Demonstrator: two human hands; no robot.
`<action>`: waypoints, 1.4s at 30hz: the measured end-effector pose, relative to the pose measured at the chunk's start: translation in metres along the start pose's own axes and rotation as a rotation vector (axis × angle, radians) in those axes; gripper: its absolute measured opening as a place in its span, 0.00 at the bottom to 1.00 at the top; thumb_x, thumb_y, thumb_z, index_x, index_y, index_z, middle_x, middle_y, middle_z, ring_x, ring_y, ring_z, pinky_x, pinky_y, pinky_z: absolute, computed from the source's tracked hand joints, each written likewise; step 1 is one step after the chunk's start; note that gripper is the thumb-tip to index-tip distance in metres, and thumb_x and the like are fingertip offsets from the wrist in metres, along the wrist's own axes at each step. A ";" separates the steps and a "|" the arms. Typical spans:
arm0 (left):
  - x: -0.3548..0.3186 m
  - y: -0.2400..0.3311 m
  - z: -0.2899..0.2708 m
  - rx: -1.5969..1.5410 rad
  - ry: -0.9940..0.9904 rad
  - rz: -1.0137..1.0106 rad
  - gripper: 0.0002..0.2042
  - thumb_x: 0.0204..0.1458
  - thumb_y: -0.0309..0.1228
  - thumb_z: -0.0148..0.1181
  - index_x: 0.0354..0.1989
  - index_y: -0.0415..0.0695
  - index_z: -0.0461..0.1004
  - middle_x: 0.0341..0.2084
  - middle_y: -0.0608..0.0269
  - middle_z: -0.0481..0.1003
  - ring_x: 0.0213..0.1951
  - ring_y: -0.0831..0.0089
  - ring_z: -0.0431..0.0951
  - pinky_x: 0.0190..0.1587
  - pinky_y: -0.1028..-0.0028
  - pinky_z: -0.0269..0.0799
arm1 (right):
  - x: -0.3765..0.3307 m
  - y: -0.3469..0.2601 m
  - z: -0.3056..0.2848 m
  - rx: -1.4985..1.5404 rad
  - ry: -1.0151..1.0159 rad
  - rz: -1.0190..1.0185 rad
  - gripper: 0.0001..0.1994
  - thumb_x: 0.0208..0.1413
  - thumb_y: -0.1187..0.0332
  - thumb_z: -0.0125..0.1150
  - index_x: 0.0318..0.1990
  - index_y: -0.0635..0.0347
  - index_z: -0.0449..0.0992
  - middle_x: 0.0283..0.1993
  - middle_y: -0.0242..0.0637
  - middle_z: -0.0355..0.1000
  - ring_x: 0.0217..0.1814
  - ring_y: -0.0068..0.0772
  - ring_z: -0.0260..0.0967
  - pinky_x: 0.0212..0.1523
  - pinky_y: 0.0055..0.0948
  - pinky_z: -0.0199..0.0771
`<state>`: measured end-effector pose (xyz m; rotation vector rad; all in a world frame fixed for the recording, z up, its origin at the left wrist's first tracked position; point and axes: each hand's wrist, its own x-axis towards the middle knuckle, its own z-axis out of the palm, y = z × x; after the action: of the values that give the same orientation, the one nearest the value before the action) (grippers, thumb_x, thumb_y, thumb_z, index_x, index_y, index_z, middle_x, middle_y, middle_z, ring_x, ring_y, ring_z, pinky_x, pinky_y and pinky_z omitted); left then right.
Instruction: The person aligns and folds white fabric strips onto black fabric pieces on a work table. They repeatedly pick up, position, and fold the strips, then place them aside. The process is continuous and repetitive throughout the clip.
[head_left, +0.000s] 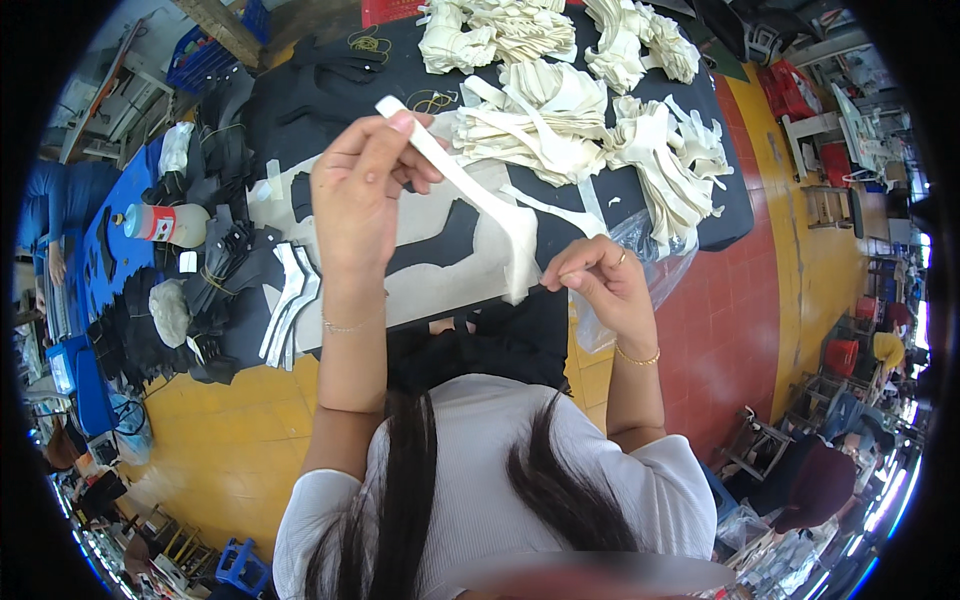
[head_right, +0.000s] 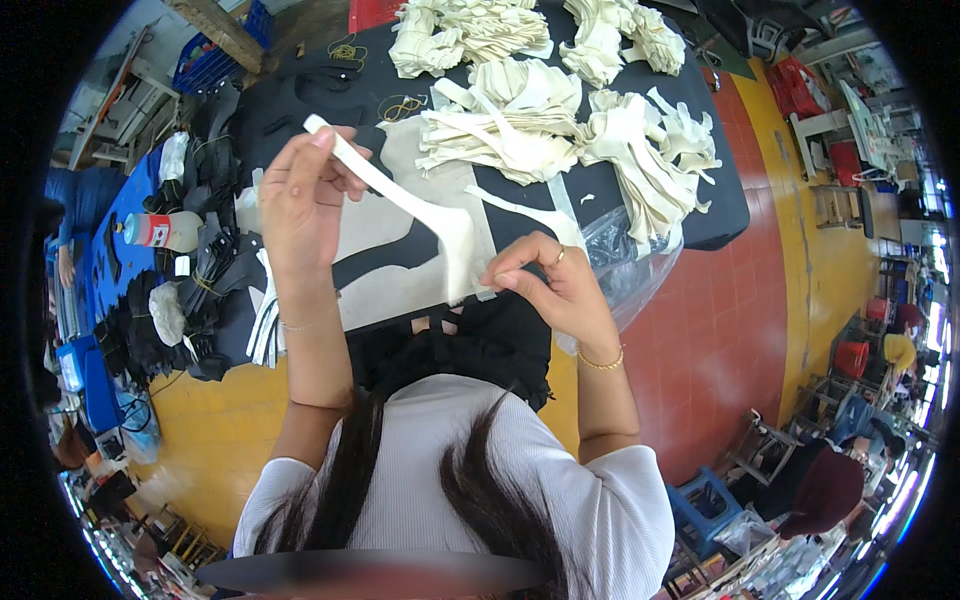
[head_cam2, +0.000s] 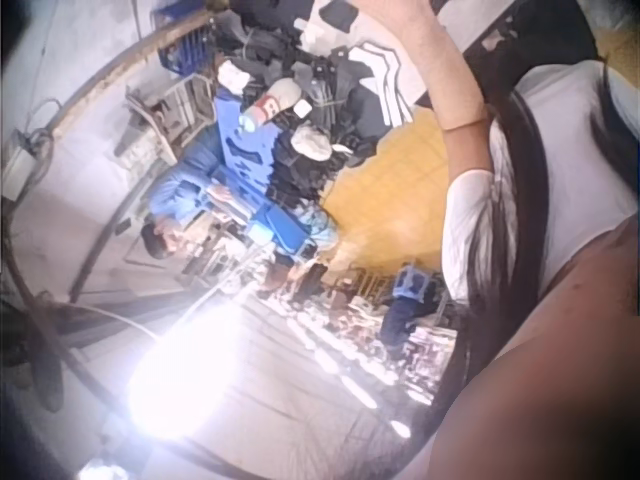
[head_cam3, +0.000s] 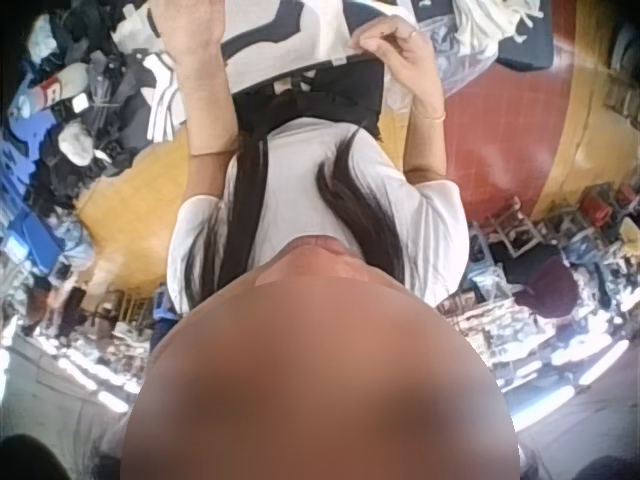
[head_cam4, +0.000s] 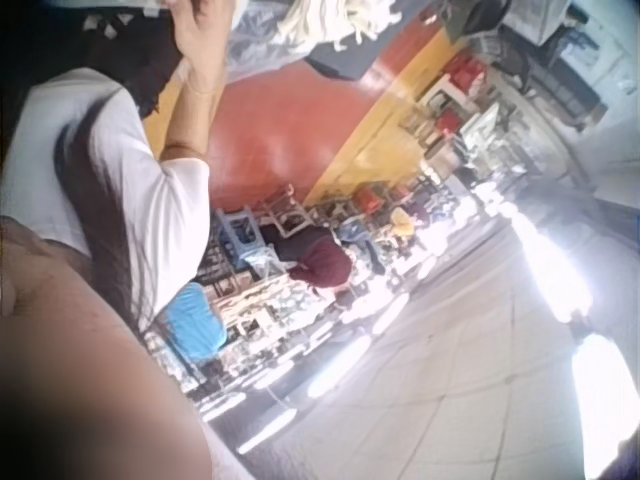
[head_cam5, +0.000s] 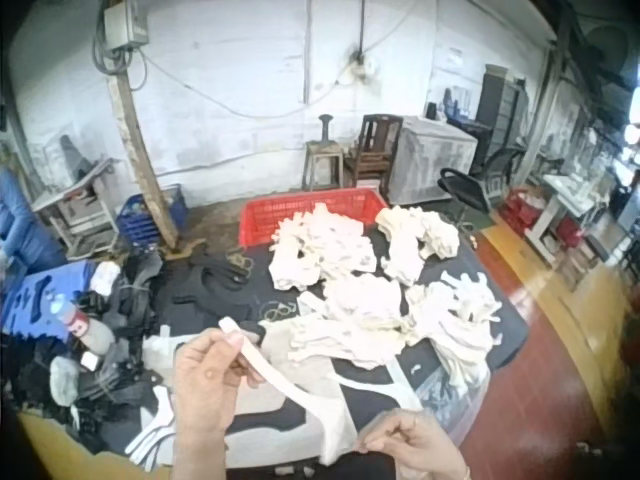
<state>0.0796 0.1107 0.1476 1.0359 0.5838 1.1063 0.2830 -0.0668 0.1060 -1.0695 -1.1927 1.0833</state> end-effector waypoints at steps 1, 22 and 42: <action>0.001 0.002 -0.001 0.008 0.000 0.011 0.11 0.63 0.30 0.57 0.39 0.32 0.79 0.28 0.53 0.81 0.25 0.76 0.77 0.29 0.79 0.70 | -0.007 -0.002 -0.003 -0.053 -0.001 0.031 0.03 0.61 0.76 0.61 0.36 0.64 0.73 0.36 0.40 0.80 0.37 0.28 0.78 0.39 0.26 0.78; -0.008 0.069 -0.040 0.317 0.154 0.280 0.19 0.66 0.36 0.54 0.51 0.27 0.72 0.40 0.39 0.79 0.27 0.68 0.81 0.28 0.76 0.73 | -0.128 0.093 -0.095 -0.906 0.607 0.525 0.05 0.53 0.80 0.60 0.37 0.65 0.76 0.34 0.49 0.77 0.38 0.49 0.77 0.40 0.39 0.75; -0.082 0.064 0.000 0.370 -0.177 0.301 0.35 0.45 0.14 0.61 0.66 0.28 0.57 0.29 0.51 0.75 0.33 0.71 0.73 0.39 0.77 0.67 | -0.071 0.009 -0.055 -0.523 0.581 0.550 0.19 0.54 0.63 0.71 0.51 0.61 0.79 0.41 0.41 0.81 0.43 0.41 0.80 0.46 0.37 0.77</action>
<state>0.0208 0.0402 0.1966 1.5664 0.5104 1.1761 0.3335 -0.1377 0.0820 -2.0406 -0.7247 0.7674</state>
